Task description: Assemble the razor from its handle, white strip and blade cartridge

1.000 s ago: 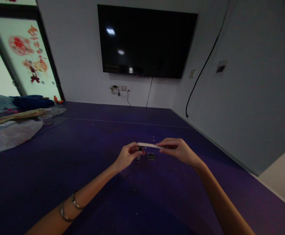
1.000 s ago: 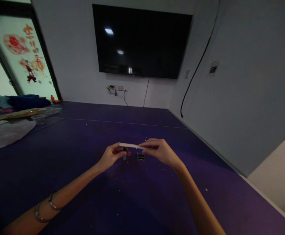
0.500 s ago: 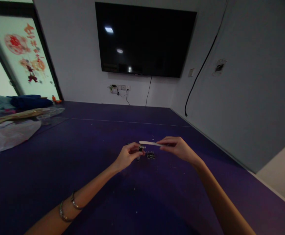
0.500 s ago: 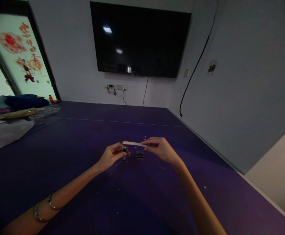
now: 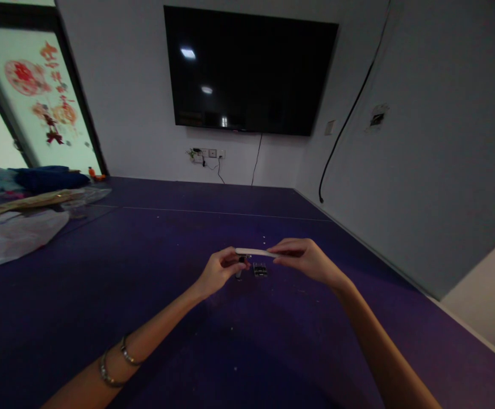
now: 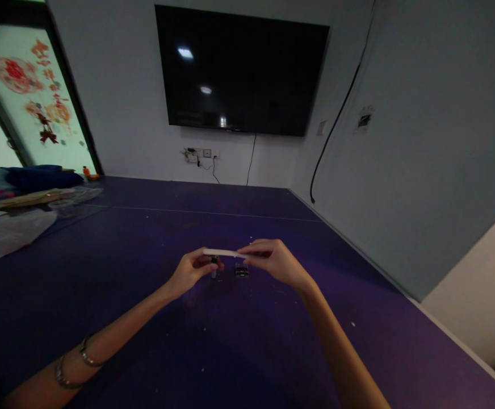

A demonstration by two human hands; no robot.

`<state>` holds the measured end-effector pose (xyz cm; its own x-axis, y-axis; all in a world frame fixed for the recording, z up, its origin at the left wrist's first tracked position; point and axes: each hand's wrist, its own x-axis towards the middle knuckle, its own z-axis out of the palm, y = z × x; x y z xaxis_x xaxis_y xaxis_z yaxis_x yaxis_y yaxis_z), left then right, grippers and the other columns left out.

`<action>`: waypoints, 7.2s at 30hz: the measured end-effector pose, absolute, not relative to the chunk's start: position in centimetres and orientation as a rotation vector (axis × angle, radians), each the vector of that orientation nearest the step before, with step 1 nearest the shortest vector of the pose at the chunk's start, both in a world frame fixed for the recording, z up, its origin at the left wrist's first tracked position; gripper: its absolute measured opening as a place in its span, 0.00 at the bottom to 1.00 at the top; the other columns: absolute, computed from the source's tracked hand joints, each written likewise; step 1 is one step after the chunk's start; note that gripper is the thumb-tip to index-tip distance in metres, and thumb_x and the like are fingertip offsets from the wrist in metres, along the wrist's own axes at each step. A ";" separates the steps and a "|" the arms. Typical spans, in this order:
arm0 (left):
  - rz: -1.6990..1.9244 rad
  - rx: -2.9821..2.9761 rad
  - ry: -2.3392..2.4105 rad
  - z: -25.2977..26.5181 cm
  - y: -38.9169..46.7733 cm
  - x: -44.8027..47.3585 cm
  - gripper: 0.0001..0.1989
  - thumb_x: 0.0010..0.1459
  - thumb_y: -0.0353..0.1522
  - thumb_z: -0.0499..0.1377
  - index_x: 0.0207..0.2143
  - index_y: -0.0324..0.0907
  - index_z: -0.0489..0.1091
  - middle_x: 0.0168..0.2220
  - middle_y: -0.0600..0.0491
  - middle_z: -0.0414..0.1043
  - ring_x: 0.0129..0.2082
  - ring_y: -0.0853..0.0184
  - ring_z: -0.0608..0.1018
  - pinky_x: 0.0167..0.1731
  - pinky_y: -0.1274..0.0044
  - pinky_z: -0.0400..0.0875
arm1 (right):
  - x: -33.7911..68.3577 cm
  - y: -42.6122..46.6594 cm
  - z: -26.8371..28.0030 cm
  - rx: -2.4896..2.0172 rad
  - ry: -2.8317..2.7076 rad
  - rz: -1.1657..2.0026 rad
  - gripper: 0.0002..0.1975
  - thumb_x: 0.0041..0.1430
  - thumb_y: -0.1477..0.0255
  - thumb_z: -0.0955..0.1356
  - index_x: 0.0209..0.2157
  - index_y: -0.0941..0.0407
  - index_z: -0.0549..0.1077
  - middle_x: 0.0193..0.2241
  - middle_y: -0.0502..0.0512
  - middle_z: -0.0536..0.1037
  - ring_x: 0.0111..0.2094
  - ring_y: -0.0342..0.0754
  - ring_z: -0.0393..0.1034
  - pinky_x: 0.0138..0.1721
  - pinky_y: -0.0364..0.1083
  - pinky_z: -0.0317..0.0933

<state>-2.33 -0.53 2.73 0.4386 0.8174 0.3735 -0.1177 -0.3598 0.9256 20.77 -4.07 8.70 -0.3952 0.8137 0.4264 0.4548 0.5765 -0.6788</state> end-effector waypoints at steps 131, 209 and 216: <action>1.232 1.565 0.770 0.0 -1.6 -0.2 0.10 0.54 0.38 0.54 0.34 0.41 0.59 0.21 0.61 0.58 0.16 0.77 0.63 0.15 0.84 0.57 | 9.6 -10.3 1.3 -0.719 -0.527 1.394 0.23 0.47 0.67 0.70 0.48 0.49 0.67 0.22 0.45 0.66 0.15 0.33 0.51 0.14 0.35 0.40; 1.011 1.065 0.377 1.6 -3.2 -1.1 0.09 0.54 0.35 0.52 0.28 0.36 0.64 0.15 0.60 0.52 0.11 0.79 0.52 0.11 0.85 0.41 | 20.2 -4.4 4.1 -1.069 -1.714 1.252 0.17 0.51 0.60 0.66 0.25 0.61 0.74 0.12 0.46 0.67 0.10 0.35 0.55 0.11 0.37 0.45; 0.989 1.015 0.349 1.5 -3.1 -1.1 0.09 0.55 0.34 0.52 0.28 0.36 0.64 0.14 0.60 0.52 0.11 0.79 0.51 0.10 0.86 0.42 | 20.1 -3.5 3.6 -0.987 -1.653 1.303 0.16 0.49 0.60 0.67 0.25 0.61 0.75 0.12 0.48 0.68 0.11 0.36 0.57 0.12 0.37 0.47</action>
